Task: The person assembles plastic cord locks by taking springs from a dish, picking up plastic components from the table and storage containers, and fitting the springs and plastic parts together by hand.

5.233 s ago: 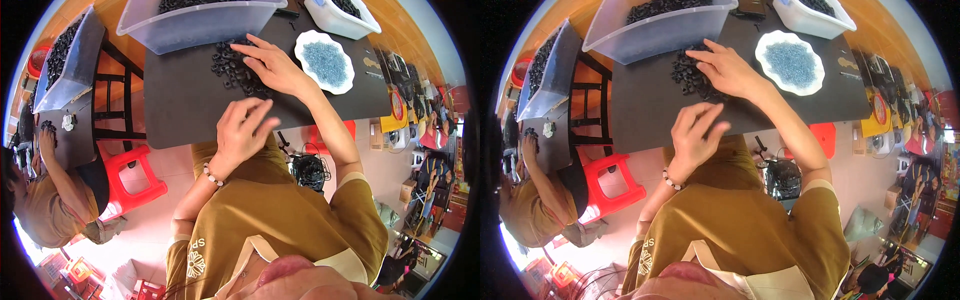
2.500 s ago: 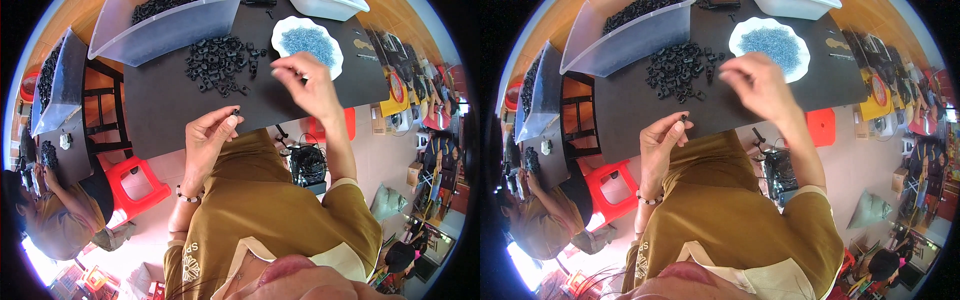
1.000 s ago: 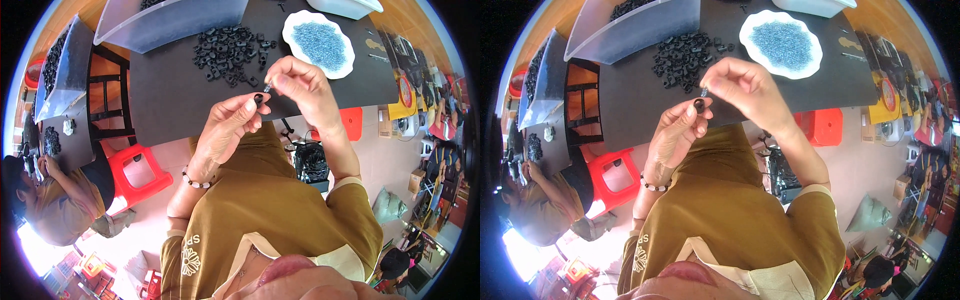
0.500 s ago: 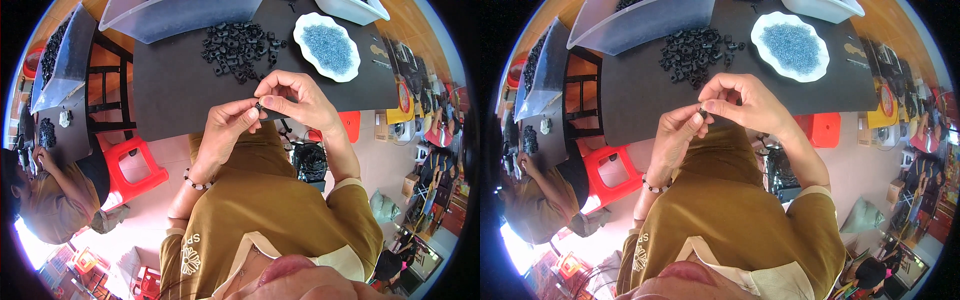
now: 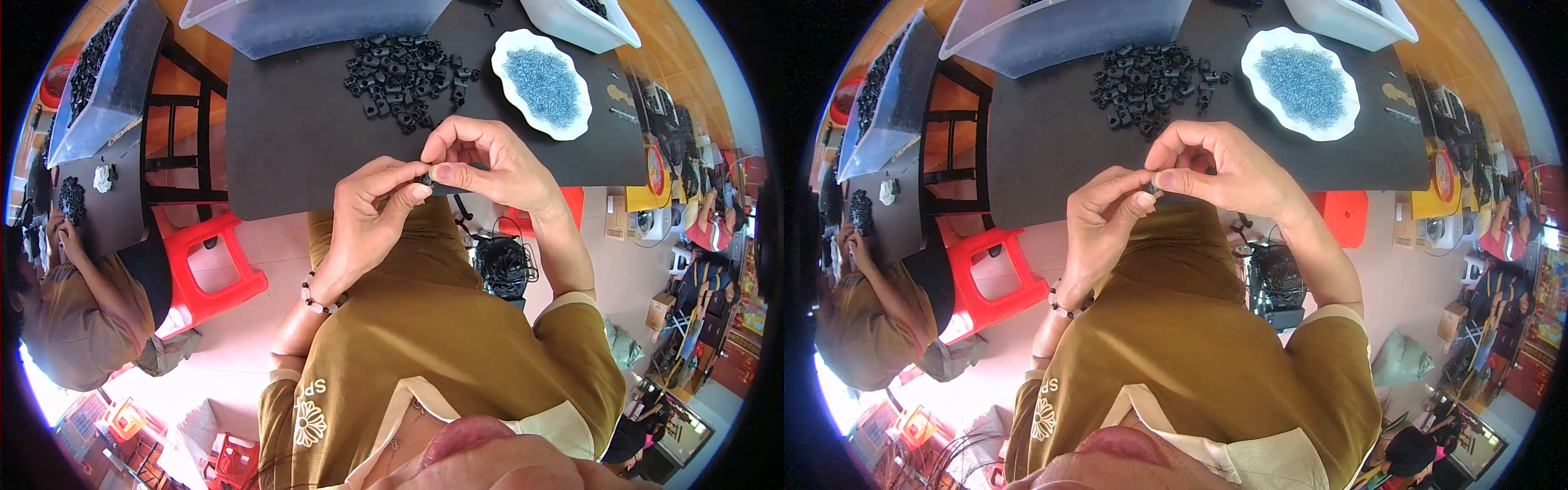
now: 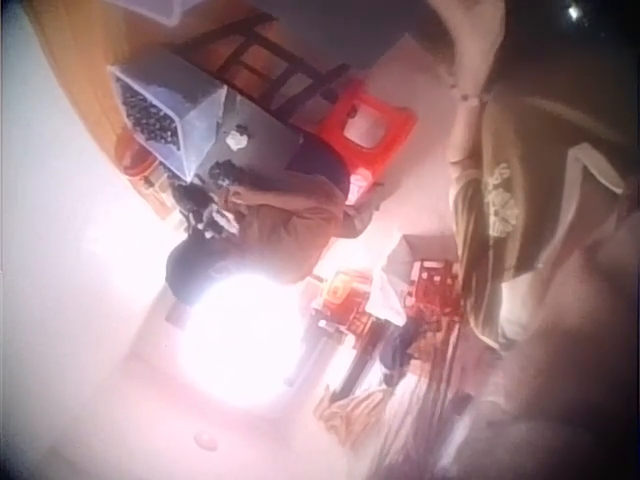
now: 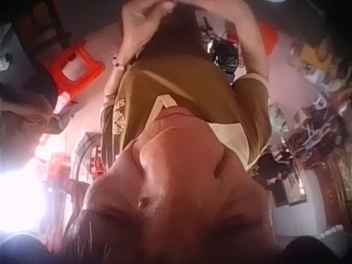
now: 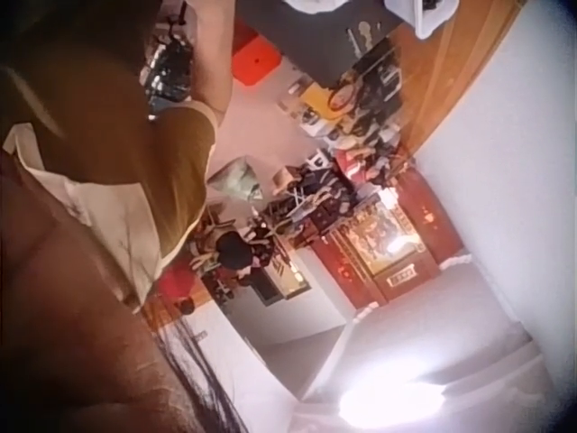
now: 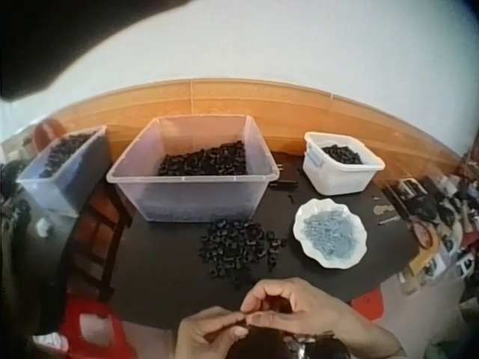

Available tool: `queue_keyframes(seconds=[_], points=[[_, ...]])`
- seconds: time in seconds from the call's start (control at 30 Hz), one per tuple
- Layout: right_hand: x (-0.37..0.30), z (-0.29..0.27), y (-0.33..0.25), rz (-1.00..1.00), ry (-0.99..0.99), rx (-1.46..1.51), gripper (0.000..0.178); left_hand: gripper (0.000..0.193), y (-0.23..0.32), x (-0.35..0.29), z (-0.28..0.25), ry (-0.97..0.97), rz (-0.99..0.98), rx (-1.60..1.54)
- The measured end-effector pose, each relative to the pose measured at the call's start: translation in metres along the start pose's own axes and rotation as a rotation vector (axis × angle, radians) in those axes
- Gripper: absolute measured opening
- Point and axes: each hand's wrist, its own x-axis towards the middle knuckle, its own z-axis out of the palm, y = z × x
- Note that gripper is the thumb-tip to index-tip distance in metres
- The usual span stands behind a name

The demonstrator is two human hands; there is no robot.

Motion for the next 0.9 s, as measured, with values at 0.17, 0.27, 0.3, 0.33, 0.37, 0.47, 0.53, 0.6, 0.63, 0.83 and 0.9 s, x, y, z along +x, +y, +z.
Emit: queue_keyframes(seconds=[0.17,0.27,0.3,0.33,0.37,0.47,0.53,0.6,0.63,0.83,0.9], points=[[0.004,-0.019,-0.014,-0.159,0.337,-0.511,0.012,0.022,0.003,-0.001,-0.001,0.011,-0.02,0.023],[0.016,-0.055,-0.013,-0.301,0.604,-1.288,0.012,0.022,0.002,-0.003,-0.002,0.037,-0.021,0.001],[0.021,-0.069,-0.007,-0.303,0.608,-1.293,0.012,0.022,0.002,-0.003,-0.003,0.04,-0.023,0.002],[0.026,-0.083,0.005,-0.309,0.602,-1.379,0.014,0.022,0.002,-0.003,-0.003,0.041,-0.025,0.004],[0.03,-0.087,0.011,-0.317,0.589,-1.464,0.016,0.022,0.001,-0.003,-0.003,0.041,-0.019,0.003],[0.036,-0.087,0.023,-0.245,0.53,-1.526,0.02,0.022,-0.002,-0.004,-0.003,0.058,-0.005,-0.016],[0.04,-0.086,0.029,-0.229,0.515,-1.509,0.022,0.022,-0.005,-0.006,-0.004,0.062,-0.032,-0.047],[0.042,-0.086,0.034,-0.188,0.497,-1.526,0.019,0.023,-0.007,-0.007,-0.006,0.047,-0.043,-0.049],[0.043,-0.085,0.035,-0.188,0.5,-1.525,0.019,0.023,-0.007,-0.007,-0.007,0.03,-0.055,-0.051],[0.045,-0.086,0.035,-0.23,0.509,-1.422,0.009,0.024,-0.007,-0.007,-0.009,0.039,-0.081,-0.054],[0.044,-0.085,0.03,-0.312,0.526,-1.258,0.009,0.024,-0.006,-0.007,-0.007,0.06,-0.064,-0.075]])
